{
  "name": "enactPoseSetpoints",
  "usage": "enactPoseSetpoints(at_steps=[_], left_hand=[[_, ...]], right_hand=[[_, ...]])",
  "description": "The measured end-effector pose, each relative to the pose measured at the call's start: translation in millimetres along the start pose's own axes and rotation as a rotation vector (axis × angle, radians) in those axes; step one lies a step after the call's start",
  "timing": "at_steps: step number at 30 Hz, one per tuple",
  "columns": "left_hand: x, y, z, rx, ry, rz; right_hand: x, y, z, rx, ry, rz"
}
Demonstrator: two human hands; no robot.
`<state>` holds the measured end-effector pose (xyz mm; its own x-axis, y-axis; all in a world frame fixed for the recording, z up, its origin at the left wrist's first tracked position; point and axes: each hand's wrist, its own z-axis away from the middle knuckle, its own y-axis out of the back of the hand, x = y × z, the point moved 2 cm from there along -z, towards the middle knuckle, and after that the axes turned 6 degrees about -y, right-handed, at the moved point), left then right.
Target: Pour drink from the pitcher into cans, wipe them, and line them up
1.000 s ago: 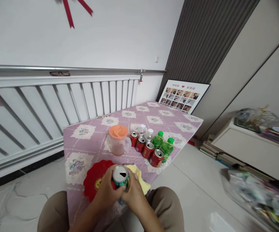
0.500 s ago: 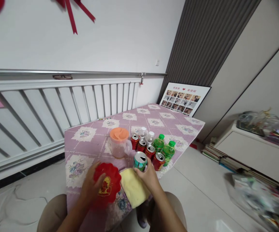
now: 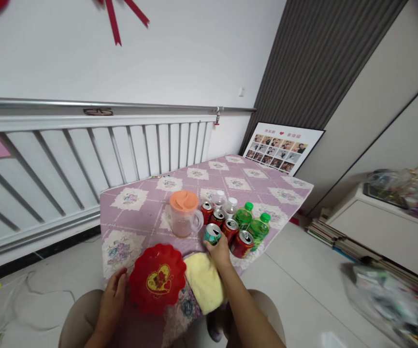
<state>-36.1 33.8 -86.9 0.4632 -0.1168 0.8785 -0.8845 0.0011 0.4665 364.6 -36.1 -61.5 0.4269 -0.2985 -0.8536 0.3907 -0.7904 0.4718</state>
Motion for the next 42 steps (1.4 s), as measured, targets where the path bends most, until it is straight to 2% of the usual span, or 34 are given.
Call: enactPoseSetpoints(at_steps=[5, 10, 15, 19, 23, 26, 30, 33, 38, 42], left_hand=[[6.0, 0.0, 4.4, -0.085, 0.032, 0.021], [7.9, 0.3, 6.1, -0.075, 0.027, 0.043], [9.0, 0.9, 5.7, -0.064, 0.030, 0.039], [6.5, 0.4, 4.5, -0.060, 0.028, 0.042], [2.5, -1.0, 3.5, -0.038, 0.010, 0.058], [0.7, -1.7, 3.8, -0.032, 0.007, 0.073], [0.3, -2.1, 4.7, -0.042, 0.008, 0.083], [-0.9, -2.5, 4.7, -0.043, 0.008, 0.076], [-5.7, -5.1, 3.8, -0.034, -0.036, 0.083], [-8.2, -9.0, 3.9, -0.038, -0.039, 0.135]], right_hand=[[9.0, -15.4, -1.2, 0.035, -0.025, -0.022], [12.3, -22.7, 0.7, 0.050, -0.061, -0.033], [14.8, -18.4, 8.8, 0.040, -0.097, -0.022], [19.1, -4.7, 21.3, 0.004, -0.114, -0.003], [13.6, 14.7, 34.0, -0.073, -0.078, 0.066], [-0.9, 24.3, 49.2, -0.187, 0.006, 0.137], [-20.5, 24.3, 81.0, -0.388, 0.095, 0.252], [-27.6, 20.2, 96.7, -0.473, 0.091, 0.351], [-31.4, 14.7, 87.5, -0.562, 0.137, 0.408], [-30.2, 14.6, 74.1, -0.562, 0.171, 0.407]])
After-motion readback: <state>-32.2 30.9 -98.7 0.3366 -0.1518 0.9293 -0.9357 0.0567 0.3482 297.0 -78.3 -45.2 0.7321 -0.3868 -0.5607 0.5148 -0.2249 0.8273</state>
